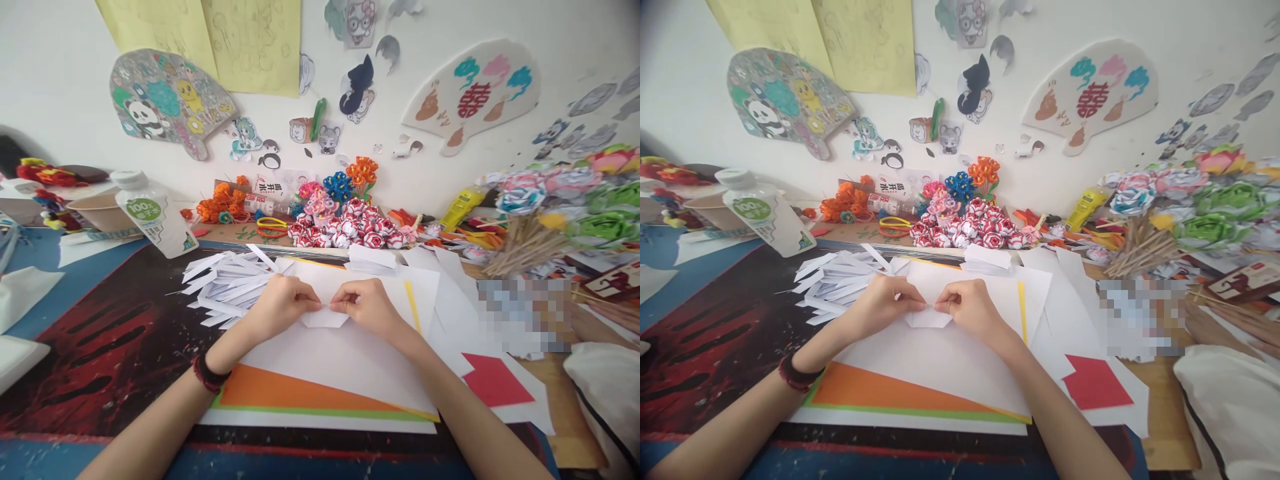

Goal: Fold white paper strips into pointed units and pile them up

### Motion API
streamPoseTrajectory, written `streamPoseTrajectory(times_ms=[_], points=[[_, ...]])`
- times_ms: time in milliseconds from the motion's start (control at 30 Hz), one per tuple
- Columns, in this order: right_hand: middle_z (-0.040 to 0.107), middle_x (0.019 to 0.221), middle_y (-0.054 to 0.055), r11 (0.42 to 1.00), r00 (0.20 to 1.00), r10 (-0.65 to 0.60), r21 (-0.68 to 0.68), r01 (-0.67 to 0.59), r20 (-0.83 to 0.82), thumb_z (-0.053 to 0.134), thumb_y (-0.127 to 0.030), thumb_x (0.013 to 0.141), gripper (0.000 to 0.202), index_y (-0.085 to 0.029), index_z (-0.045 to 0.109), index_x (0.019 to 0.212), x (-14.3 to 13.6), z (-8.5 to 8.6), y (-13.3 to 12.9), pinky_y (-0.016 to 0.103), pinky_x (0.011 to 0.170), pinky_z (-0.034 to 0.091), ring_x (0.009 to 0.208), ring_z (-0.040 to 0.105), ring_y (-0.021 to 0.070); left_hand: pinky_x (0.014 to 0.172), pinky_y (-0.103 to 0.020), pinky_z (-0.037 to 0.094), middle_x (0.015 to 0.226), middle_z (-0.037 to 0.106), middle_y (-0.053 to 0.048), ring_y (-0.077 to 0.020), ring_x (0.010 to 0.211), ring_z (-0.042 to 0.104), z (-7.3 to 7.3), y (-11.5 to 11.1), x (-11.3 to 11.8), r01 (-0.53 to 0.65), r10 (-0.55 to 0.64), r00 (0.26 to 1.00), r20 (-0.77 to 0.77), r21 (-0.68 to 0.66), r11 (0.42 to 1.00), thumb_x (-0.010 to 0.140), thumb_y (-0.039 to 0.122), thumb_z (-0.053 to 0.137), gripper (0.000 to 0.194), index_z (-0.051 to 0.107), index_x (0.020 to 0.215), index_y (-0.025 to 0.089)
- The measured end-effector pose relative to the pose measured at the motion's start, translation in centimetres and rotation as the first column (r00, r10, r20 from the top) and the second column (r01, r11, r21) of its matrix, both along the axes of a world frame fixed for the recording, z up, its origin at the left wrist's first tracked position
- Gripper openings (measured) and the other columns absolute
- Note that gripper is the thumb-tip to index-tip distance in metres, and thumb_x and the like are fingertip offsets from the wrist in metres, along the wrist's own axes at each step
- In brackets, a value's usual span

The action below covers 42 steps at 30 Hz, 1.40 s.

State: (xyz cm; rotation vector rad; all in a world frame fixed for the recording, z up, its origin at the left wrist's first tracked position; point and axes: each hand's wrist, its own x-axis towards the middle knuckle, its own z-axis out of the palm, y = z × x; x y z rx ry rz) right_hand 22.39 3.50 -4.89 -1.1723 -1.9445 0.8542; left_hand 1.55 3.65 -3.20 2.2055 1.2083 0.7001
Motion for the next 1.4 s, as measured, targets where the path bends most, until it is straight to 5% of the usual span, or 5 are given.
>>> streamPoseTrajectory(times_ms=[367, 667, 967, 1167, 1400], points=[[0.071, 0.078, 0.006, 0.971, 0.942, -0.193, -0.195, 0.142, -0.275, 0.072, -0.033, 0.074, 0.02, -0.015, 0.069, 0.083, 0.8, -0.3, 0.9, 0.031, 0.067, 0.052, 0.067, 0.065, 0.0182, 0.063, -0.026, 0.038, 0.08, 0.073, -0.002, -0.0144, 0.064, 0.056, 1.2, -0.5, -0.9, -0.332, 0.34, 0.94, 0.023, 0.281, 0.9, 0.089, 0.036, 0.056, 0.022, 0.071, 0.087, 0.02], [0.069, 0.083, 0.003, 0.919, 0.805, -0.142, -0.379, -0.109, -0.576, 0.07, -0.038, 0.079, 0.022, -0.018, 0.061, 0.083, -0.9, 0.5, -0.3, 0.035, 0.085, 0.05, 0.082, 0.065, 0.0175, 0.061, -0.024, 0.034, 0.073, 0.066, 0.001, -0.0124, 0.062, 0.052, -0.2, -1.6, 1.7, -0.197, 0.199, 0.98, -0.006, 0.134, 0.971, 0.087, 0.029, 0.056, 0.016, 0.063, 0.077, 0.018], [0.068, 0.107, 0.006, 0.945, 0.952, -0.06, -0.326, -0.043, -0.301, 0.076, -0.038, 0.071, 0.04, -0.02, 0.067, 0.106, 1.3, 1.0, 0.3, 0.031, 0.08, 0.049, 0.092, 0.063, 0.0201, 0.066, -0.026, 0.037, 0.078, 0.065, 0.001, -0.0138, 0.068, 0.051, 0.7, -0.2, -0.5, -0.116, 0.117, 0.992, -0.036, 0.036, 0.993, 0.086, 0.028, 0.053, 0.014, 0.063, 0.081, 0.018], [0.067, 0.063, 0.002, 0.972, 0.999, -0.026, -0.235, 0.03, 0.018, 0.073, -0.03, 0.071, 0.015, -0.016, 0.07, 0.07, 1.8, -0.6, 1.0, 0.026, 0.059, 0.044, 0.061, 0.06, 0.0157, 0.075, -0.03, 0.039, 0.078, 0.066, -0.001, -0.0181, 0.079, 0.055, 0.3, -0.1, -1.1, 0.003, 0.017, 0.974, -0.225, 0.087, 0.996, 0.084, 0.022, 0.055, 0.012, 0.064, 0.078, 0.018], [0.062, 0.064, -0.001, 0.996, 0.984, -0.059, -0.05, 0.068, 0.17, 0.073, -0.02, 0.07, 0.009, -0.017, 0.072, 0.078, 1.2, -1.0, 0.9, 0.024, 0.056, 0.04, 0.059, 0.054, 0.0124, 0.08, -0.034, 0.039, 0.088, 0.068, -0.002, -0.0214, 0.089, 0.056, -0.8, -0.2, -0.5, -0.003, 0.057, 0.959, -0.278, 0.191, 0.982, 0.082, 0.017, 0.059, 0.012, 0.066, 0.092, 0.02]])
